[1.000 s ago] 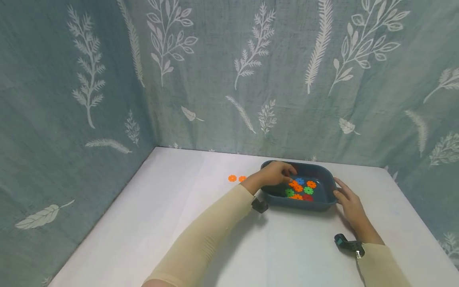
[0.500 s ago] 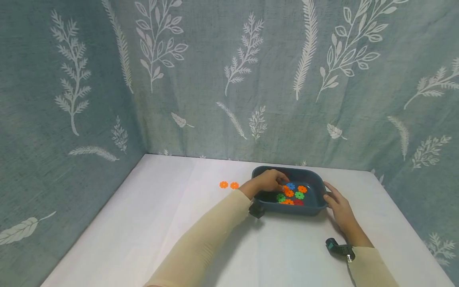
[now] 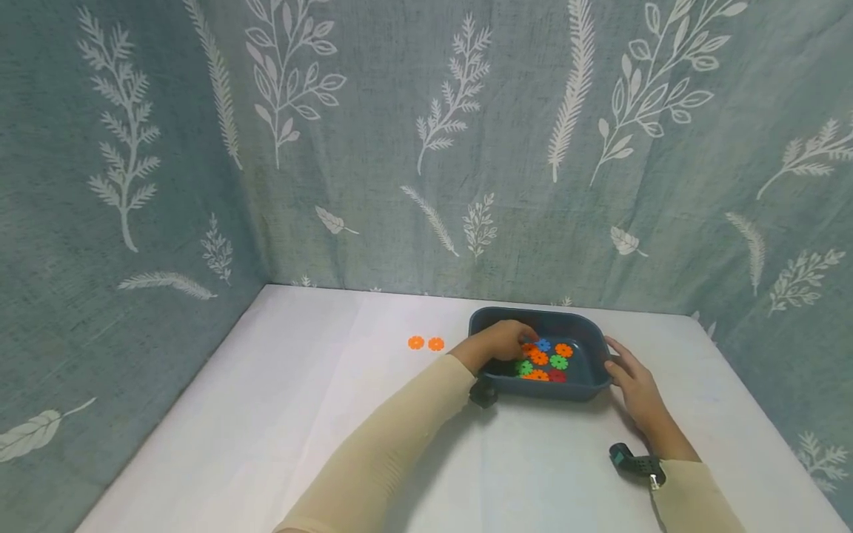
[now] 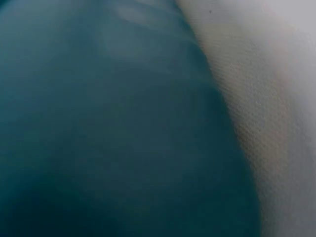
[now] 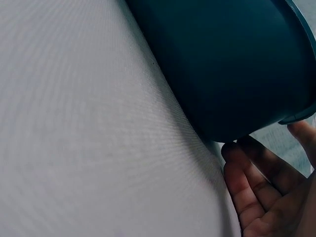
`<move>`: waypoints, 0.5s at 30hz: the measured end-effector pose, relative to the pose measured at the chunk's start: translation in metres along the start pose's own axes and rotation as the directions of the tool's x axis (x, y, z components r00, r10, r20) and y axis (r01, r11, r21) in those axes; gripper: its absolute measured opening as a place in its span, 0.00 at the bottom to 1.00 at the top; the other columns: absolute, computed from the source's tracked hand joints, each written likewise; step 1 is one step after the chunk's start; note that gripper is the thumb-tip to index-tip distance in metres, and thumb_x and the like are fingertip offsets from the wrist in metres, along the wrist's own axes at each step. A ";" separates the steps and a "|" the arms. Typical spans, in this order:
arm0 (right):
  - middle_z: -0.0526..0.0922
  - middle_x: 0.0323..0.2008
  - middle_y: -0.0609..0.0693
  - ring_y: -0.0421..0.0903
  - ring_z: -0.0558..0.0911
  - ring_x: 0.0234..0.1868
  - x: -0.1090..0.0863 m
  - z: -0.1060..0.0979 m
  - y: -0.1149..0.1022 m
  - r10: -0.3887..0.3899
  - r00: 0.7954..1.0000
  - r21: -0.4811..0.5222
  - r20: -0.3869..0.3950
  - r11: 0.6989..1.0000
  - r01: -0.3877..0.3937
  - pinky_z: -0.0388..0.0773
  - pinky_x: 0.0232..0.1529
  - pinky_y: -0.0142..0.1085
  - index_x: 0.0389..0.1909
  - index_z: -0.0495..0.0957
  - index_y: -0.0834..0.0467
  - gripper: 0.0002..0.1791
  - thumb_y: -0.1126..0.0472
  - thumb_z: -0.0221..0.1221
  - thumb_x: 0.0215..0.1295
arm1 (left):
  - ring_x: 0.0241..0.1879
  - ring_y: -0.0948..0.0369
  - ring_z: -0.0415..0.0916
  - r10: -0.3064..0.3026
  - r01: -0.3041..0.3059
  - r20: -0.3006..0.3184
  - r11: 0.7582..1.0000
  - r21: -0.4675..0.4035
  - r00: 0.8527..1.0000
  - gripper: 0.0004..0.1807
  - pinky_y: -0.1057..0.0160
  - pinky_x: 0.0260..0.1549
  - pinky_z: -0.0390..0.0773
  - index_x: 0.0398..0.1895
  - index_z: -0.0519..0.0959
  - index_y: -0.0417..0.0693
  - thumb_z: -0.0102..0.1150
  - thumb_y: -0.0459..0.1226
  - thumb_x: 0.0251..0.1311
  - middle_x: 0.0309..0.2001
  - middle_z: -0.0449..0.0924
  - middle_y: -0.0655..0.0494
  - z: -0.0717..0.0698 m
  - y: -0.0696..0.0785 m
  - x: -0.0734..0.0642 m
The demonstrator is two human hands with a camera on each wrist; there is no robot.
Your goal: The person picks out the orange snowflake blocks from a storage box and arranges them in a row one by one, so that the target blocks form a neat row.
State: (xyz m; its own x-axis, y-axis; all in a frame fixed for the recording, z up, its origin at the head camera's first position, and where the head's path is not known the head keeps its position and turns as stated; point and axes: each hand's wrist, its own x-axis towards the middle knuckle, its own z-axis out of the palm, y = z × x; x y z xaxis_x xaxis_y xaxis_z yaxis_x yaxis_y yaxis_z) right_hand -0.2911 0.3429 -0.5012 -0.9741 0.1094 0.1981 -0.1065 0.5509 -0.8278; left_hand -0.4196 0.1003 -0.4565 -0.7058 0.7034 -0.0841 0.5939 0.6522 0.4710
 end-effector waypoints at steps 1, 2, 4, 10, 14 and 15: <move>0.57 0.71 0.67 0.70 0.61 0.67 0.000 -0.001 0.000 0.000 1.000 -0.002 -0.001 1.000 0.000 0.66 0.55 0.63 0.76 0.51 0.56 0.34 0.44 0.40 0.77 | 0.52 0.63 0.75 0.006 -0.006 0.003 1.000 0.012 1.000 0.21 0.67 0.52 0.72 0.58 0.80 0.53 0.65 0.33 0.61 0.54 0.79 0.57 0.000 0.001 0.000; 0.57 0.71 0.67 0.70 0.61 0.67 -0.001 -0.001 -0.001 0.000 1.000 -0.001 -0.002 1.000 0.000 0.66 0.55 0.63 0.76 0.51 0.56 0.34 0.44 0.40 0.77 | 0.53 0.63 0.74 0.010 -0.010 0.008 1.000 0.024 1.000 0.21 0.67 0.53 0.71 0.58 0.80 0.54 0.64 0.34 0.61 0.55 0.79 0.57 0.000 0.001 0.001; 0.56 0.71 0.67 0.70 0.60 0.67 -0.002 -0.002 -0.003 0.005 1.000 -0.002 0.000 1.000 -0.005 0.66 0.55 0.63 0.76 0.51 0.56 0.34 0.44 0.40 0.77 | 0.53 0.63 0.74 0.013 -0.014 0.020 0.999 0.043 1.000 0.21 0.66 0.54 0.70 0.59 0.79 0.54 0.64 0.34 0.62 0.56 0.78 0.57 -0.001 0.003 0.000; 0.54 0.72 0.66 0.70 0.59 0.68 -0.003 -0.001 -0.007 0.025 1.000 0.001 0.008 1.000 -0.025 0.65 0.56 0.63 0.76 0.51 0.57 0.34 0.43 0.40 0.77 | 0.52 0.63 0.75 0.004 -0.006 0.044 0.999 0.048 0.999 0.18 0.65 0.54 0.70 0.57 0.81 0.55 0.63 0.35 0.63 0.55 0.79 0.57 0.000 0.003 -0.002; 0.55 0.72 0.66 0.69 0.59 0.68 -0.002 -0.001 -0.005 0.028 1.000 0.002 0.006 1.000 -0.028 0.64 0.56 0.63 0.76 0.51 0.56 0.35 0.42 0.40 0.77 | 0.52 0.63 0.74 0.001 -0.003 0.043 0.998 0.058 0.999 0.16 0.65 0.55 0.70 0.55 0.82 0.55 0.63 0.36 0.63 0.53 0.80 0.58 0.001 0.001 0.001; 0.55 0.72 0.66 0.69 0.59 0.68 -0.002 -0.002 -0.005 0.028 1.000 0.002 0.005 1.000 -0.028 0.64 0.56 0.63 0.76 0.51 0.56 0.35 0.42 0.40 0.77 | 0.52 0.63 0.74 0.006 -0.009 0.044 0.998 0.066 0.999 0.16 0.65 0.55 0.70 0.54 0.82 0.56 0.63 0.36 0.64 0.52 0.80 0.58 0.002 0.001 0.002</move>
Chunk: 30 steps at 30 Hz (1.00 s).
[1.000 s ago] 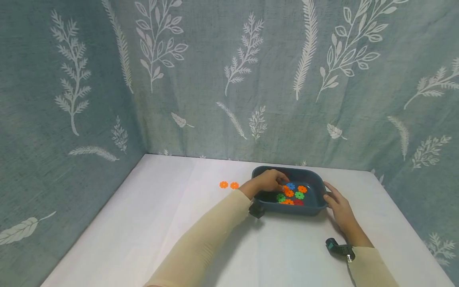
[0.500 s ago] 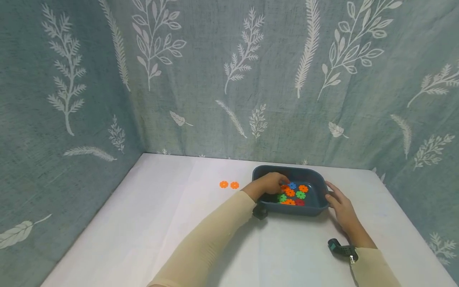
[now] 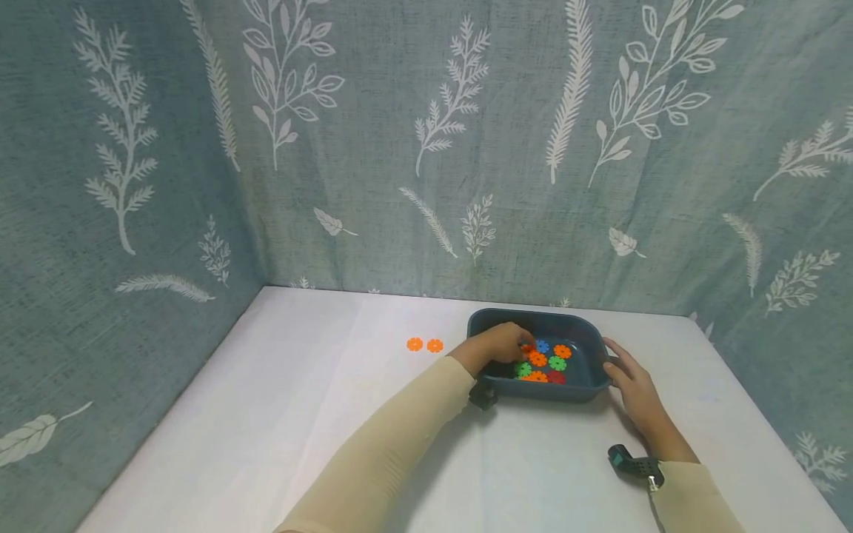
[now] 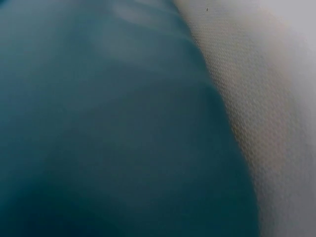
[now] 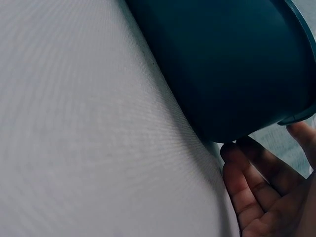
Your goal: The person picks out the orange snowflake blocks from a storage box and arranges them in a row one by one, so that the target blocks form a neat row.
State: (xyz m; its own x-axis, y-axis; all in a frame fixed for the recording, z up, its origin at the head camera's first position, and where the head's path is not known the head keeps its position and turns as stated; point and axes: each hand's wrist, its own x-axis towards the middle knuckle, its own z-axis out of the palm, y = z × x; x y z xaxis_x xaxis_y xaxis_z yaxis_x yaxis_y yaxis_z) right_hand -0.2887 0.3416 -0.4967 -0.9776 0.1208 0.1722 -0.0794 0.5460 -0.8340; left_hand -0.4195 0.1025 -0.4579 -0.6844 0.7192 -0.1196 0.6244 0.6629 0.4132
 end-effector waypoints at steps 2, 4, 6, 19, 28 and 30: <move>0.55 0.72 0.66 0.69 0.59 0.68 0.001 0.000 0.002 -0.001 1.000 0.000 0.000 1.000 0.001 0.65 0.56 0.63 0.76 0.51 0.55 0.35 0.42 0.40 0.77 | 0.50 0.64 0.74 0.007 -0.007 0.000 1.000 0.006 1.000 0.14 0.66 0.54 0.70 0.52 0.83 0.56 0.63 0.36 0.63 0.51 0.80 0.59 0.001 -0.001 0.001; 0.56 0.71 0.66 0.70 0.60 0.67 0.001 0.000 0.003 -0.007 1.000 0.002 -0.002 1.000 0.007 0.65 0.56 0.63 0.76 0.51 0.56 0.35 0.42 0.40 0.77 | 0.48 0.64 0.74 0.015 -0.015 0.002 1.000 0.009 1.000 0.13 0.66 0.53 0.70 0.50 0.83 0.56 0.63 0.36 0.63 0.50 0.80 0.60 0.003 -0.002 0.001; 0.56 0.71 0.66 0.70 0.60 0.67 0.000 0.001 0.003 -0.015 1.000 0.005 -0.003 1.000 0.015 0.65 0.55 0.63 0.76 0.51 0.56 0.34 0.43 0.41 0.77 | 0.46 0.65 0.73 0.019 -0.019 0.003 1.000 0.011 1.000 0.12 0.66 0.52 0.70 0.49 0.83 0.56 0.63 0.35 0.63 0.48 0.79 0.60 0.003 -0.003 0.001; 0.56 0.70 0.69 0.70 0.60 0.67 -0.001 0.001 -0.005 -0.016 1.000 0.016 0.007 1.000 0.016 0.65 0.55 0.64 0.76 0.50 0.56 0.33 0.46 0.40 0.78 | 0.46 0.64 0.72 -0.031 0.031 0.000 0.999 0.023 1.000 0.14 0.67 0.52 0.70 0.51 0.81 0.55 0.64 0.35 0.62 0.50 0.78 0.60 0.000 0.004 -0.004; 0.56 0.71 0.67 0.69 0.61 0.67 0.000 -0.001 0.000 -0.024 1.000 0.007 0.009 1.000 0.024 0.68 0.55 0.60 0.76 0.50 0.56 0.33 0.46 0.40 0.78 | 0.42 0.64 0.72 -0.058 0.058 -0.011 0.998 -0.009 0.998 0.12 0.67 0.48 0.72 0.47 0.82 0.54 0.65 0.35 0.60 0.44 0.78 0.60 0.001 0.004 -0.004; 0.57 0.71 0.67 0.68 0.62 0.67 0.000 -0.002 0.000 -0.039 0.999 0.004 0.012 0.999 0.038 0.72 0.54 0.52 0.76 0.50 0.56 0.32 0.47 0.41 0.78 | 0.43 0.64 0.72 -0.053 0.053 -0.020 0.999 0.011 0.998 0.13 0.67 0.49 0.71 0.49 0.82 0.53 0.65 0.35 0.60 0.45 0.79 0.60 0.001 0.005 -0.003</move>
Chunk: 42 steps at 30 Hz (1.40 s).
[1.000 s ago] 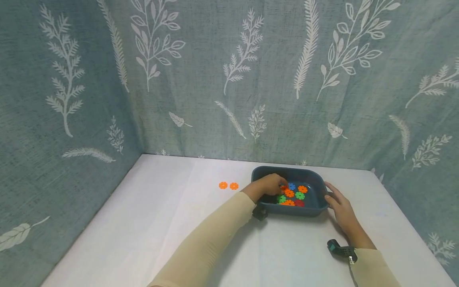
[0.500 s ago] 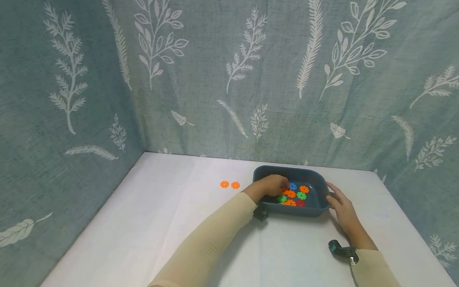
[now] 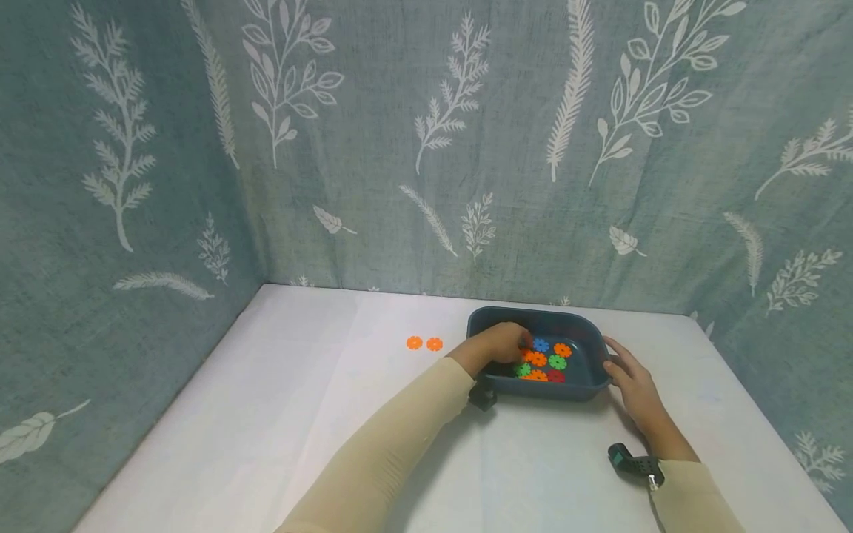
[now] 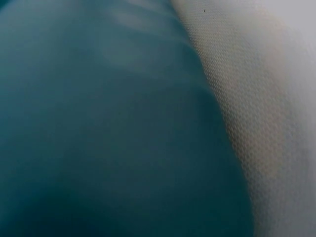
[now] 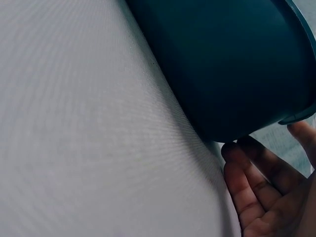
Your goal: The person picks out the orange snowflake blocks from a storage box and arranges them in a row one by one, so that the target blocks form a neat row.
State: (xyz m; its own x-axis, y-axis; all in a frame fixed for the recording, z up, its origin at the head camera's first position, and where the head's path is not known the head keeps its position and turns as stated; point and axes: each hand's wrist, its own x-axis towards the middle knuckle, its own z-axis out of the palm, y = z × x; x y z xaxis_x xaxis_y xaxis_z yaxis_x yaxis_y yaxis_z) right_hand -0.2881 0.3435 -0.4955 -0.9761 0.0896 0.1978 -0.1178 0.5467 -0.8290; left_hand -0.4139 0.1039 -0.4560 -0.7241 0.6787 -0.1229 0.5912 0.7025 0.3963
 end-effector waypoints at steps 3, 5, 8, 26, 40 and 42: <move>0.59 0.69 0.68 0.67 0.64 0.66 -0.001 -0.002 -0.001 -0.015 1.000 -0.006 -0.002 1.000 0.014 0.73 0.48 0.38 0.76 0.51 0.56 0.32 0.47 0.41 0.78 | 0.44 0.64 0.73 0.017 -0.017 -0.006 0.999 0.027 1.000 0.13 0.68 0.49 0.71 0.49 0.82 0.51 0.66 0.35 0.60 0.46 0.80 0.59 -0.001 0.000 0.000; 0.60 0.69 0.68 0.67 0.64 0.66 -0.001 -0.002 -0.001 -0.011 1.000 -0.005 -0.003 1.000 0.011 0.73 0.48 0.37 0.76 0.51 0.55 0.32 0.47 0.41 0.78 | 0.43 0.63 0.72 0.025 -0.025 -0.014 0.999 0.038 1.000 0.13 0.68 0.48 0.71 0.48 0.81 0.51 0.66 0.36 0.60 0.44 0.79 0.59 -0.001 0.000 0.001; 0.59 0.70 0.67 0.67 0.63 0.66 0.001 0.000 0.001 -0.008 1.000 -0.001 -0.007 1.000 0.008 0.73 0.52 0.49 0.76 0.51 0.56 0.32 0.47 0.41 0.78 | 0.40 0.63 0.72 0.011 -0.011 -0.028 1.000 0.018 1.000 0.13 0.67 0.43 0.72 0.46 0.77 0.52 0.67 0.35 0.59 0.40 0.76 0.59 -0.001 0.000 0.000; 0.59 0.70 0.67 0.69 0.62 0.66 0.002 0.002 0.003 0.010 1.000 0.004 -0.007 1.000 -0.010 0.68 0.54 0.62 0.76 0.51 0.56 0.34 0.44 0.41 0.77 | 0.45 0.64 0.71 0.032 -0.036 -0.053 0.996 -0.085 0.998 0.17 0.66 0.49 0.71 0.54 0.79 0.56 0.65 0.38 0.62 0.52 0.78 0.59 -0.003 -0.001 -0.006; 0.59 0.69 0.69 0.70 0.62 0.66 0.001 0.002 0.002 0.005 1.000 -0.018 -0.012 1.000 -0.005 0.69 0.54 0.61 0.76 0.51 0.57 0.33 0.45 0.40 0.78 | 0.35 0.65 0.76 0.153 -0.238 -0.221 0.868 -0.436 0.963 0.20 0.67 0.31 0.77 0.50 0.81 0.51 0.73 0.37 0.53 0.37 0.79 0.65 -0.015 -0.001 -0.013; 0.59 0.69 0.69 0.70 0.62 0.66 0.001 0.003 0.001 0.005 1.000 -0.010 -0.011 1.000 -0.006 0.69 0.54 0.61 0.76 0.51 0.57 0.33 0.45 0.40 0.78 | 0.35 0.65 0.76 0.150 -0.241 -0.228 0.861 -0.448 0.962 0.20 0.67 0.31 0.77 0.50 0.81 0.50 0.73 0.37 0.52 0.37 0.79 0.65 -0.017 0.000 -0.015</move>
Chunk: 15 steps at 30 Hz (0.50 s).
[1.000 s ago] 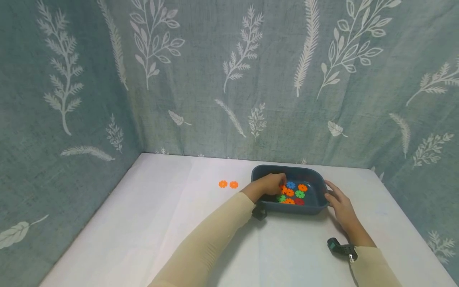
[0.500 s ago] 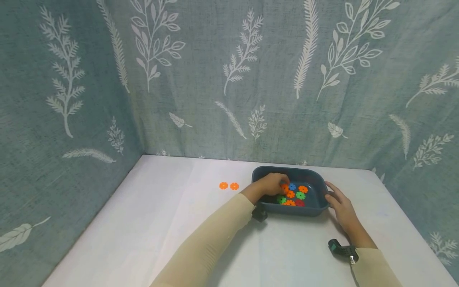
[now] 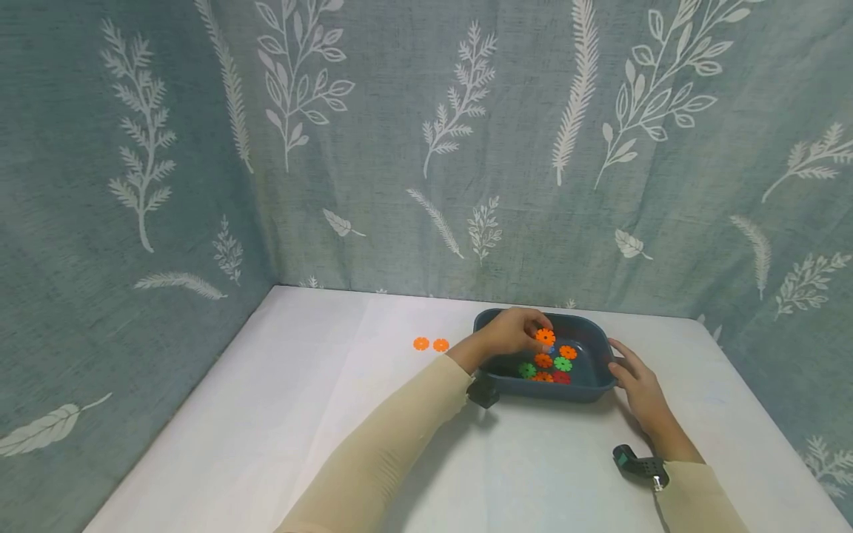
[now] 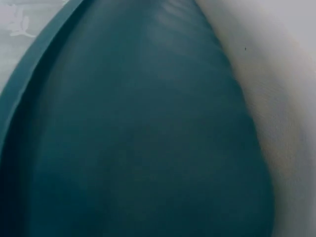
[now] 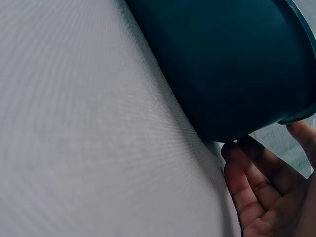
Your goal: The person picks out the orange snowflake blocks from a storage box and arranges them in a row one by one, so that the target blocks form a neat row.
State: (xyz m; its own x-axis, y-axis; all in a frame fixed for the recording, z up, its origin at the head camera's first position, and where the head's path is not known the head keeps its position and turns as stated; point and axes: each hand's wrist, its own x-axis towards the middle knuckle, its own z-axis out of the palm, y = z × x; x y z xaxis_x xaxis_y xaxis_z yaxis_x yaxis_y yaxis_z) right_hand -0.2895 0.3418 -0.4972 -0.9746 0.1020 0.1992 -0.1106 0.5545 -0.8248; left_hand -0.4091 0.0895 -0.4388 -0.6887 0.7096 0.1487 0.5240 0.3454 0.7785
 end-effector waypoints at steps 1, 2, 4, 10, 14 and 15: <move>0.59 0.69 0.69 0.70 0.62 0.66 0.000 0.000 -0.001 0.001 1.000 0.002 0.002 1.000 -0.001 0.68 0.54 0.61 0.76 0.50 0.57 0.33 0.45 0.40 0.78 | 0.34 0.65 0.76 -0.004 0.004 -0.003 1.000 0.000 1.000 0.21 0.66 0.31 0.77 0.50 0.81 0.50 0.73 0.37 0.52 0.37 0.79 0.65 -0.001 0.000 0.000; 0.59 0.69 0.69 0.70 0.62 0.66 0.000 0.000 -0.001 0.003 1.000 0.004 0.005 1.000 -0.003 0.68 0.54 0.62 0.76 0.50 0.57 0.33 0.46 0.40 0.78 | 0.34 0.65 0.76 -0.010 0.010 -0.006 1.000 0.002 1.000 0.21 0.66 0.30 0.77 0.50 0.81 0.51 0.74 0.37 0.51 0.36 0.79 0.65 -0.001 0.001 -0.001; 0.59 0.69 0.69 0.70 0.62 0.66 -0.001 0.000 -0.001 0.003 1.000 0.009 0.009 1.000 -0.003 0.68 0.54 0.61 0.76 0.50 0.57 0.33 0.46 0.40 0.78 | 0.34 0.65 0.76 -0.020 0.020 -0.009 1.000 0.010 1.000 0.22 0.66 0.31 0.77 0.51 0.81 0.50 0.74 0.38 0.51 0.36 0.79 0.65 -0.003 0.001 -0.002; 0.56 0.70 0.68 0.70 0.60 0.67 -0.001 -0.002 -0.002 0.002 1.000 -0.013 0.001 1.000 -0.002 0.68 0.54 0.62 0.76 0.50 0.58 0.34 0.45 0.40 0.78 | 0.32 0.65 0.76 -0.010 0.010 -0.015 1.000 0.020 1.000 0.23 0.67 0.31 0.76 0.52 0.81 0.47 0.74 0.37 0.51 0.34 0.79 0.64 -0.005 0.002 -0.008; 0.55 0.71 0.68 0.71 0.59 0.67 -0.001 -0.001 -0.003 -0.006 1.000 0.003 0.006 1.000 0.006 0.67 0.55 0.63 0.76 0.50 0.58 0.34 0.45 0.40 0.77 | 0.31 0.65 0.76 -0.007 0.008 -0.022 0.998 0.056 1.000 0.21 0.68 0.30 0.76 0.51 0.81 0.51 0.74 0.37 0.51 0.32 0.79 0.64 -0.008 0.004 -0.015; 0.55 0.71 0.68 0.71 0.60 0.67 -0.001 -0.001 -0.003 -0.008 1.000 0.005 0.008 1.000 0.008 0.67 0.54 0.63 0.76 0.50 0.58 0.34 0.45 0.40 0.77 | 0.32 0.65 0.75 -0.011 0.012 -0.024 0.998 0.061 1.000 0.21 0.68 0.30 0.76 0.51 0.81 0.51 0.74 0.37 0.51 0.32 0.79 0.64 -0.009 0.005 -0.016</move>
State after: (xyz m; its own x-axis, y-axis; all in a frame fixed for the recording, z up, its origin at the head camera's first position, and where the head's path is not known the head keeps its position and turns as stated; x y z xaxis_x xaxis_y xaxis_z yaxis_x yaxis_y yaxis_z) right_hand -0.2885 0.3407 -0.4947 -0.9752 0.0911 0.2019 -0.1195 0.5511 -0.8258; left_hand -0.3997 0.0741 -0.4322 -0.7061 0.6910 0.1544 0.5449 0.3910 0.7418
